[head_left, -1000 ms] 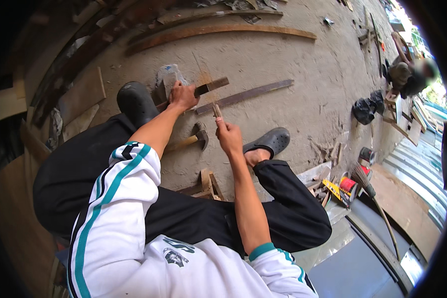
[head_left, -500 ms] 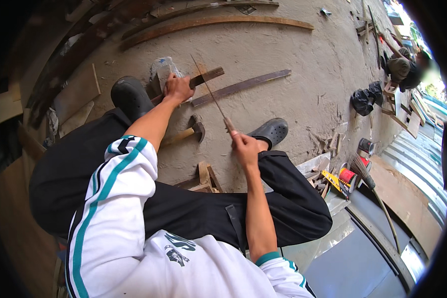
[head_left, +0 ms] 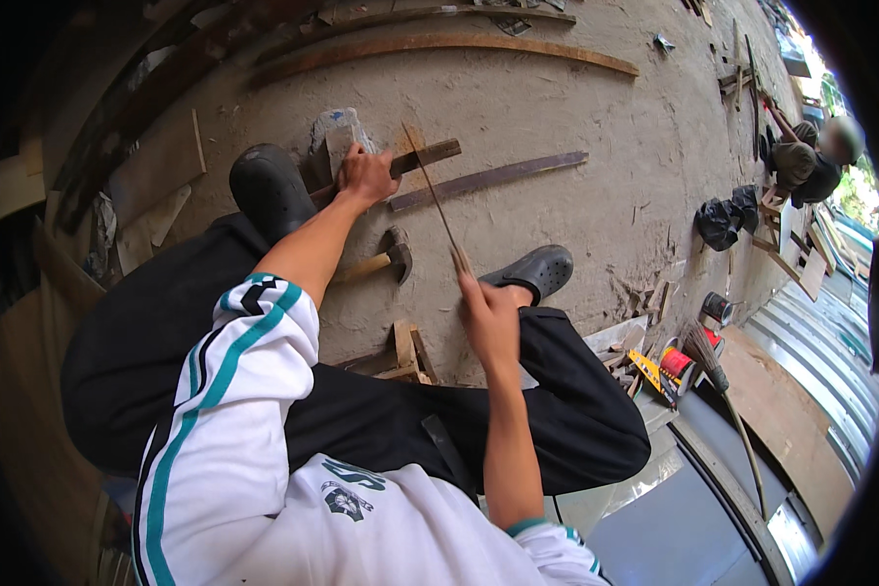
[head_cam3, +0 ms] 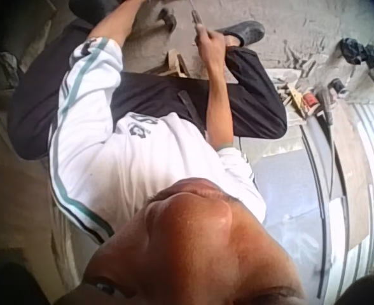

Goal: The person sits on the floor and uses a sanding block to smooth the edges of a long, thin wooden strip. They then pick up a hand saw and cut the strip into smaller pieces.

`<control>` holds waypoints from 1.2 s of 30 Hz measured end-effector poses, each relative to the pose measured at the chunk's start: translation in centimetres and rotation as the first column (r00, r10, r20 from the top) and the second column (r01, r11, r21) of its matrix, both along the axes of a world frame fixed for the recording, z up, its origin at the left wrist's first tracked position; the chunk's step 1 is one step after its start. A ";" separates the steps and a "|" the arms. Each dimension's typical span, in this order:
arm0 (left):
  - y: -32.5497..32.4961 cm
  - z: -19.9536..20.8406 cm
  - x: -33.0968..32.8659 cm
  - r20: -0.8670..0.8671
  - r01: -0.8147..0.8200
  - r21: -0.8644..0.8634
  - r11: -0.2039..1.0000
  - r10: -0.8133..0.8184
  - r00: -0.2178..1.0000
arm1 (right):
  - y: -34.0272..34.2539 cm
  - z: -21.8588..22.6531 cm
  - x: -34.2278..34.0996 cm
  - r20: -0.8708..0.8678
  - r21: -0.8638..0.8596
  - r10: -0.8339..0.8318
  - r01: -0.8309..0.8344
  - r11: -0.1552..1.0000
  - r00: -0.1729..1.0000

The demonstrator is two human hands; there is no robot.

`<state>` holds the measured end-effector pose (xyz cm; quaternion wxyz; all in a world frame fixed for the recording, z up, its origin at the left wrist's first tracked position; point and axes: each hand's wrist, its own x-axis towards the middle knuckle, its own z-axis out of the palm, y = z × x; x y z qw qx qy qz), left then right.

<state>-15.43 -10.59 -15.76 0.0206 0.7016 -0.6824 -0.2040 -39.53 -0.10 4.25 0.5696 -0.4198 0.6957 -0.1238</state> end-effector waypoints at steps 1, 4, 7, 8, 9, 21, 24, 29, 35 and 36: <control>0.1 0.0 -0.4 -0.005 -0.006 -0.011 1.000 0.006 1.000 | -1.3 -3.3 1.5 -0.039 -0.048 0.037 -0.039 0.998 0.999; -0.6 -0.1 -0.4 -0.012 -0.006 -0.034 0.999 0.006 1.000 | -5.0 -5.5 3.5 0.042 0.007 -0.038 0.037 0.999 0.998; 0.1 -0.4 0.2 -0.034 -0.016 0.007 1.000 0.016 0.999 | -3.6 -2.4 1.7 0.028 0.021 0.036 -0.037 0.999 0.999; 0.2 -0.3 0.9 -0.037 -0.035 0.020 0.999 0.036 0.999 | -2.3 0.7 0.9 -0.016 0.034 0.087 -0.086 0.996 0.996; 0.2 -0.3 0.8 -0.021 -0.025 0.001 1.000 0.025 0.999 | -0.2 0.9 -1.0 -0.011 -0.036 0.048 -0.049 0.998 0.999; -0.2 -0.4 0.1 -0.046 0.012 0.025 1.000 -0.011 0.999 | -4.9 -3.3 2.4 -0.035 -0.020 0.101 -0.102 0.995 0.994; -0.2 -0.3 0.6 -0.038 0.014 0.043 0.999 -0.012 0.999 | 1.7 0.2 -1.9 -0.002 0.009 0.032 -0.032 0.999 0.999; -0.2 -0.7 -0.2 -0.013 0.042 0.045 0.998 -0.041 0.999 | -2.4 -5.0 0.2 0.025 0.023 -0.018 0.017 1.000 1.000; -1.0 -0.2 0.5 -0.022 -0.017 0.030 0.999 0.018 1.000 | -3.2 -3.7 1.8 -0.032 -0.042 0.079 -0.080 0.996 0.996; -0.8 -0.2 0.7 -0.019 -0.014 0.020 1.000 0.015 1.000 | -1.7 -1.3 1.3 -0.068 -0.039 0.088 -0.091 0.995 0.994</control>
